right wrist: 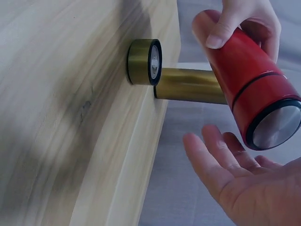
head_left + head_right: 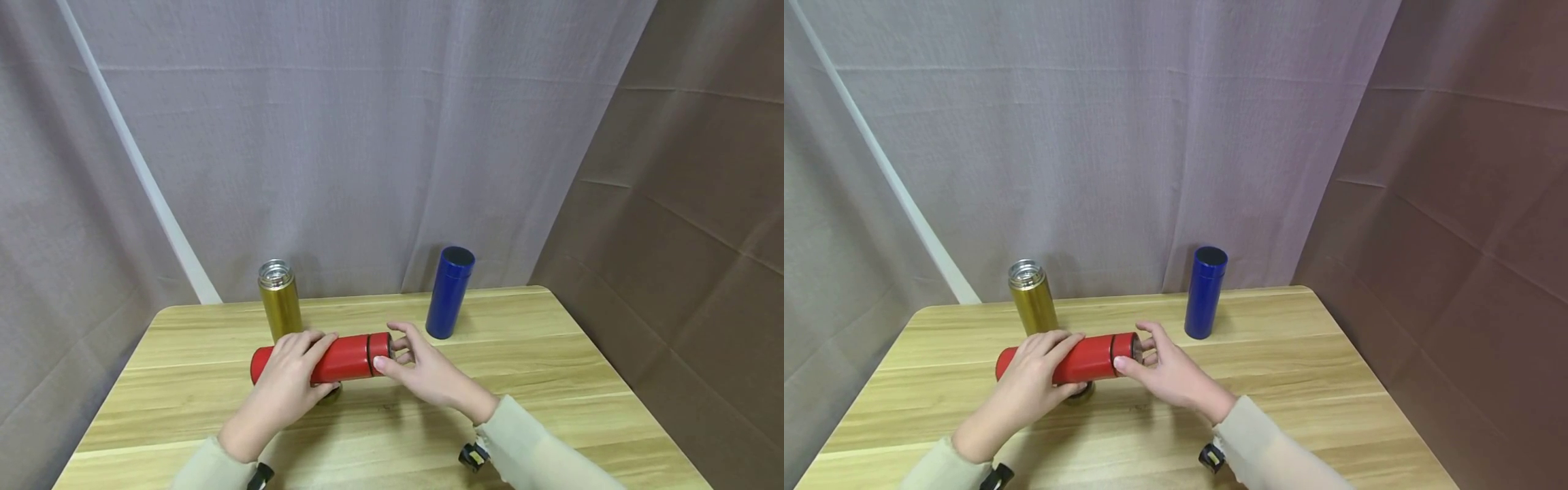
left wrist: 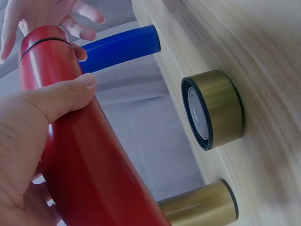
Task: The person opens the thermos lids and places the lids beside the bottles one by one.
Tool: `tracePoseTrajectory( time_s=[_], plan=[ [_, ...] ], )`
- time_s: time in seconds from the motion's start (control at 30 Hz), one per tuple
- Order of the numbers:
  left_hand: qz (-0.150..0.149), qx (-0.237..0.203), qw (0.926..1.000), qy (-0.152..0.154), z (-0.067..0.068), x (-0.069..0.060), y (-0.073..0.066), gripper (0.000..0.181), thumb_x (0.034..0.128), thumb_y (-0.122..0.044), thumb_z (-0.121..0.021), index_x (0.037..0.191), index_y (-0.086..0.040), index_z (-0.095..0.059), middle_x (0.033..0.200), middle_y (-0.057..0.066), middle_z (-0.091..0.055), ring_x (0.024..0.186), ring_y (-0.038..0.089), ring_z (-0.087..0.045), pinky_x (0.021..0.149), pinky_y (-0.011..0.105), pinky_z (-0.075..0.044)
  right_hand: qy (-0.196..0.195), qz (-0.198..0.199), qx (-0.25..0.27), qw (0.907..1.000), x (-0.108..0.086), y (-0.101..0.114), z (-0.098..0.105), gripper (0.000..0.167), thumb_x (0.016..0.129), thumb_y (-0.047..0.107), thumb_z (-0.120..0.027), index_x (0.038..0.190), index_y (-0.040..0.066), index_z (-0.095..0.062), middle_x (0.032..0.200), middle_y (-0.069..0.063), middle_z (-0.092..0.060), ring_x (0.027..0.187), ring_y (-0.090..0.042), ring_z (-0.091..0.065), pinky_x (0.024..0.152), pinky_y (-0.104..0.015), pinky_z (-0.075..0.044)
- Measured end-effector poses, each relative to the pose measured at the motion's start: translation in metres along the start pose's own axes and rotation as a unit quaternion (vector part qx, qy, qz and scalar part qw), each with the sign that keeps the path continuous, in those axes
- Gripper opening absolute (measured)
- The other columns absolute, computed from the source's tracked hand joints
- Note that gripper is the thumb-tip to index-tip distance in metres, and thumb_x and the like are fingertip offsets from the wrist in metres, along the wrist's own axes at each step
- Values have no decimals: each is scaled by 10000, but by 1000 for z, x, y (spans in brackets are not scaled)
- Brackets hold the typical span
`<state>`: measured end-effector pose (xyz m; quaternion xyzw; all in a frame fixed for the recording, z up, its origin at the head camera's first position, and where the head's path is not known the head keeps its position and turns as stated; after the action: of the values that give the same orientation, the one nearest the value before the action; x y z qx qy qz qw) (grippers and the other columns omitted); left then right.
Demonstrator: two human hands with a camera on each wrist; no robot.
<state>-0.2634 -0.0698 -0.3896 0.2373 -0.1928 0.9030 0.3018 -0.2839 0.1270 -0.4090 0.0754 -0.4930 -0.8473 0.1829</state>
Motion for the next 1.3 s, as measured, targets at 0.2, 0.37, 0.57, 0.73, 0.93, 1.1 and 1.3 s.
tracePoseTrajectory(
  time_s=[0.2,0.37,0.57,0.73,0.93,1.1,1.3],
  plan=[
    [-191,186,9996,-69,1,1,-3,783,634,-286,-903,1321,-127,-563,1176,61,-573,1077,256,-543,976,439,-365,9,-167,157,9997,1,-3,-2,657,908,384,-666,1443,160,-359,1197,-138,-562,935,-226,-634,712,-347,-544],
    [-144,143,9998,-21,1,1,-3,784,633,-286,-906,1321,-127,-565,1178,57,-576,1077,253,-544,970,438,-367,1,-28,81,10000,3,-5,-3,567,906,382,-670,1371,152,-441,1141,-102,-583,886,-207,-628,696,-322,-544],
    [-97,107,9999,44,-1,1,-1,783,639,-308,-902,1323,-130,-567,1176,50,-577,1077,249,-545,966,431,-371,50,258,-112,9996,3,-1,-3,593,878,415,-695,1362,175,-450,1154,-65,-574,894,-189,-613,725,-313,-551],
    [-83,109,9999,75,-3,0,0,784,644,-341,-896,1322,-128,-566,1181,52,-578,1088,243,-543,976,424,-364,95,826,-551,9950,0,9,-2,695,838,355,-756,1405,163,-402,1222,-17,-545,973,-154,-603,825,-346,-536],
    [-54,66,9999,63,-2,-1,1,780,640,-339,-897,1318,-135,-569,1177,50,-581,1079,239,-547,967,417,-366,15,1219,-1326,9836,-2,15,-2,805,810,206,-792,1468,216,-327,1342,33,-486,1130,-124,-543,926,-376,-493],
    [32,49,9999,133,-3,-1,3,785,645,-355,-892,1326,-147,-563,1178,44,-580,1073,234,-550,969,412,-367,-33,1395,-1496,9789,-4,19,-4,890,794,123,-796,1495,271,-268,1424,28,-420,1226,-123,-478,954,-368,-477],
    [77,35,9998,188,-4,-1,3,788,644,-348,-893,1330,-148,-561,1177,38,-578,1074,231,-549,978,408,-358,-27,1199,-1360,9834,-5,17,-3,953,781,316,-813,1508,336,-197,1482,8,-313,1245,-153,-455,952,-368,-476]
  ],
)
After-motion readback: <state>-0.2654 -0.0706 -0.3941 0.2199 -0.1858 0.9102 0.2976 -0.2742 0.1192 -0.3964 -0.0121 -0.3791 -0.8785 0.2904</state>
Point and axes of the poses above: each hand's wrist, its own x-axis towards the middle knuckle, its own z-axis out of the back of the hand, y = z × x, the point moved 8 cm from there along x, towards the middle knuckle
